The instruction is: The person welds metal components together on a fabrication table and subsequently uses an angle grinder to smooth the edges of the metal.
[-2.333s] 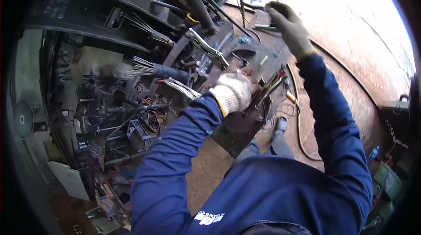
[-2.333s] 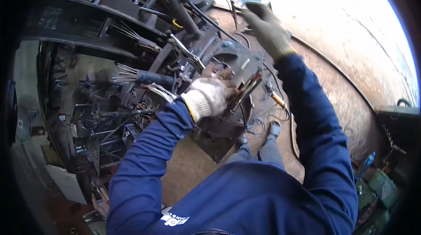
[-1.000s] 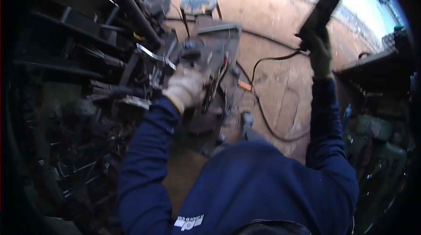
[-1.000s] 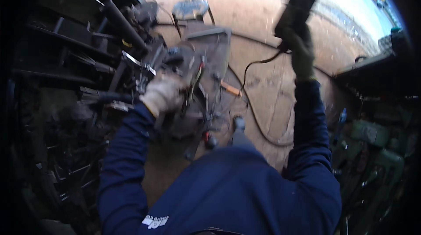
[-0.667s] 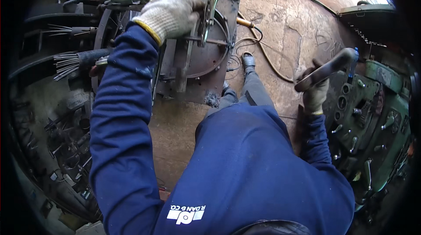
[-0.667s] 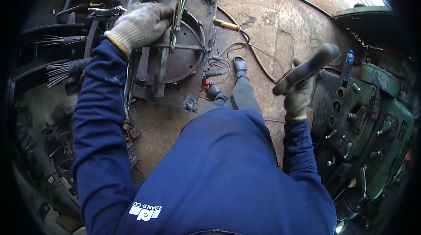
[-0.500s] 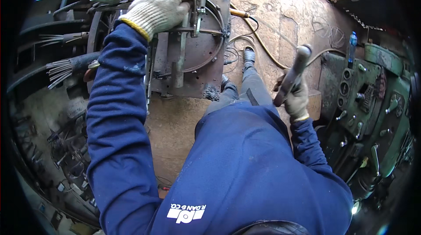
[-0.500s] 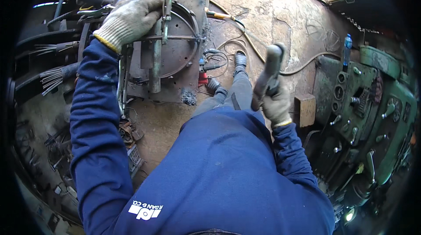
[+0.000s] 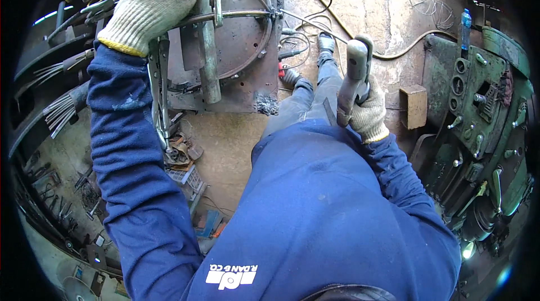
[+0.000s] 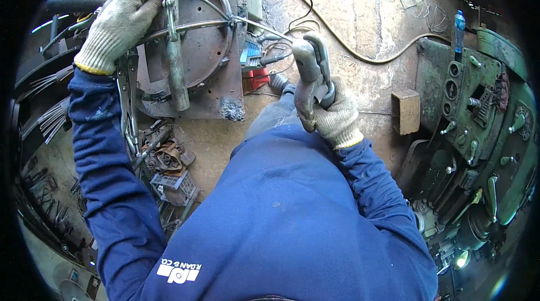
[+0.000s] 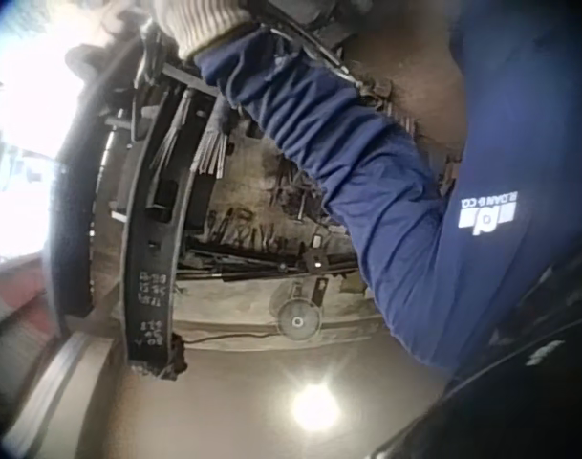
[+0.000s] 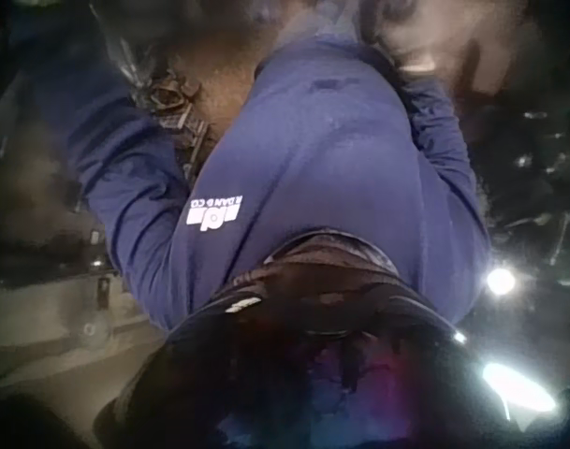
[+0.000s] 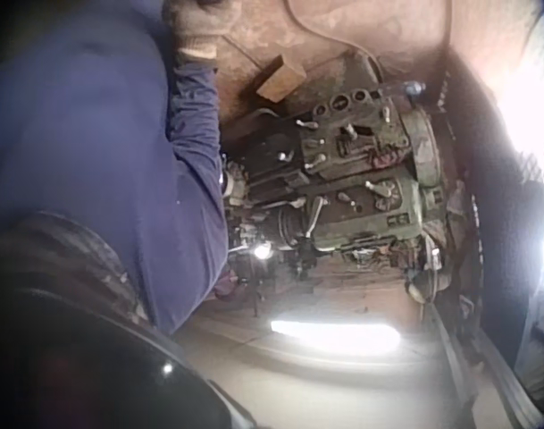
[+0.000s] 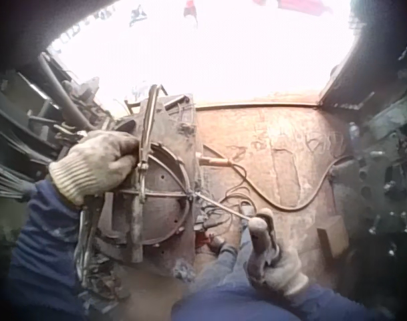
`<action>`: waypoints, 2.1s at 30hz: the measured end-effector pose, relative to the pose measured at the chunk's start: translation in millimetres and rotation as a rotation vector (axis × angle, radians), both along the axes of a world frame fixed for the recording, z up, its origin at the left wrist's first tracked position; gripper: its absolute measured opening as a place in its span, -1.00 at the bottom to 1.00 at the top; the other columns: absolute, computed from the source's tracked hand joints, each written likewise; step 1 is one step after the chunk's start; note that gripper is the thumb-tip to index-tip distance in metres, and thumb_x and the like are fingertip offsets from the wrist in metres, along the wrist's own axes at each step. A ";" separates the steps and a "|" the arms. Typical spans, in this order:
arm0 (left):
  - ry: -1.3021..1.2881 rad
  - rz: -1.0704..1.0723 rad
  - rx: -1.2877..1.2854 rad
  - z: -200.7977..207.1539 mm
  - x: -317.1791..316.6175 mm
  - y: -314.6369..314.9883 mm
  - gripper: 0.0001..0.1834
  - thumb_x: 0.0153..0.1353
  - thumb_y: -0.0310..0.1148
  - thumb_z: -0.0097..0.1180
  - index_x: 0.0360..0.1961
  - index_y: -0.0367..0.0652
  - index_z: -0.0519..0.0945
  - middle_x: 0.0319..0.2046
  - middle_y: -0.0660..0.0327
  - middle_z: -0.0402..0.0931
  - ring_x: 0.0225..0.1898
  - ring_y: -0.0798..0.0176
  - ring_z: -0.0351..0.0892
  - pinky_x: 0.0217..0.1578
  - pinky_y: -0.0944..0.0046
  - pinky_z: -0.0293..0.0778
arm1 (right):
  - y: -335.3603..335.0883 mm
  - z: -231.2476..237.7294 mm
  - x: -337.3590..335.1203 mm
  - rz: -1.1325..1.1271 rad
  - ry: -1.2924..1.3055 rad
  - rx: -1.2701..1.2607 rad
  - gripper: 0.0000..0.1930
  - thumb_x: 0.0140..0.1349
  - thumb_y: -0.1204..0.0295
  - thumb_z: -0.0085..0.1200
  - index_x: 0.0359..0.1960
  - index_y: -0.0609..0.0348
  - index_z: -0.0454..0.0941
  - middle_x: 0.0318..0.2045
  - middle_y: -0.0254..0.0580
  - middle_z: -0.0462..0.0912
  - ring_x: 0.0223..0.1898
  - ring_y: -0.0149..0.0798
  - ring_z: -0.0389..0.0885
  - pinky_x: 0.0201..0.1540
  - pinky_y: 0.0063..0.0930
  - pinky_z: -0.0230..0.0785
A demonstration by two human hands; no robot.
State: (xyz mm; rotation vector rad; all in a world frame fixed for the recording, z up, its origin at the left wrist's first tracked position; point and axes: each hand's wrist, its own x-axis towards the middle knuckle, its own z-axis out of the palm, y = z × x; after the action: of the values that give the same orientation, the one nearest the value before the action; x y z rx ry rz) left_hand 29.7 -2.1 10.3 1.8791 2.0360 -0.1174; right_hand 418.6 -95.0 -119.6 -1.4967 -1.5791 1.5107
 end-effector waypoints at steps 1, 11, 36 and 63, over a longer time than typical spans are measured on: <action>0.019 0.008 -0.005 1.9 -0.6 -2.0 -0.58 0.43 -0.27 -0.03 0.24 -0.14 0.56 -0.08 -0.01 0.70 -0.14 0.14 0.73 0.01 0.18 0.58 | 0.2 -1.4 -0.5 0.009 0.006 -0.023 -0.57 0.05 0.42 0.47 -0.05 0.18 0.57 -0.31 -0.32 0.68 -0.28 -0.45 0.64 -0.18 -0.46 0.52; -0.035 -0.012 0.017 -2.3 -7.6 -3.4 -0.61 0.46 -0.27 -0.02 0.21 -0.17 0.58 -0.13 0.03 0.71 -0.23 0.22 0.71 -0.09 0.21 0.61 | 5.0 -10.6 -5.9 0.033 0.136 -0.079 -0.51 0.03 0.45 0.49 0.00 0.18 0.57 -0.22 -0.29 0.70 -0.19 -0.44 0.66 -0.09 -0.46 0.54; -0.031 0.001 0.014 -1.5 -2.0 -4.2 -0.60 0.45 -0.27 -0.02 0.22 -0.19 0.57 -0.12 0.02 0.70 -0.18 0.22 0.71 -0.07 0.21 0.60 | 3.6 -11.8 -5.8 0.062 0.113 -0.140 -0.47 0.09 0.45 0.46 0.10 0.17 0.52 -0.14 -0.31 0.68 -0.13 -0.43 0.65 -0.04 -0.48 0.52; 0.040 -0.156 0.122 1.1 -3.6 -1.0 -0.64 0.31 -0.23 0.04 0.04 -0.07 0.69 -0.04 0.04 0.68 -0.02 -0.07 0.67 0.08 0.05 0.53 | 66.6 19.3 -24.1 -0.029 -0.089 0.159 -0.65 0.20 0.45 0.34 -0.03 0.21 0.51 -0.27 -0.28 0.69 -0.31 -0.45 0.64 -0.21 -0.47 0.50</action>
State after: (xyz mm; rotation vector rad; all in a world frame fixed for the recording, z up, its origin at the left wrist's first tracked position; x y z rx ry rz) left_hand 26.1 -3.1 11.4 2.1256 1.9601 -0.0731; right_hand 394.5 -28.4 -100.4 -1.5085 -1.6785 1.2866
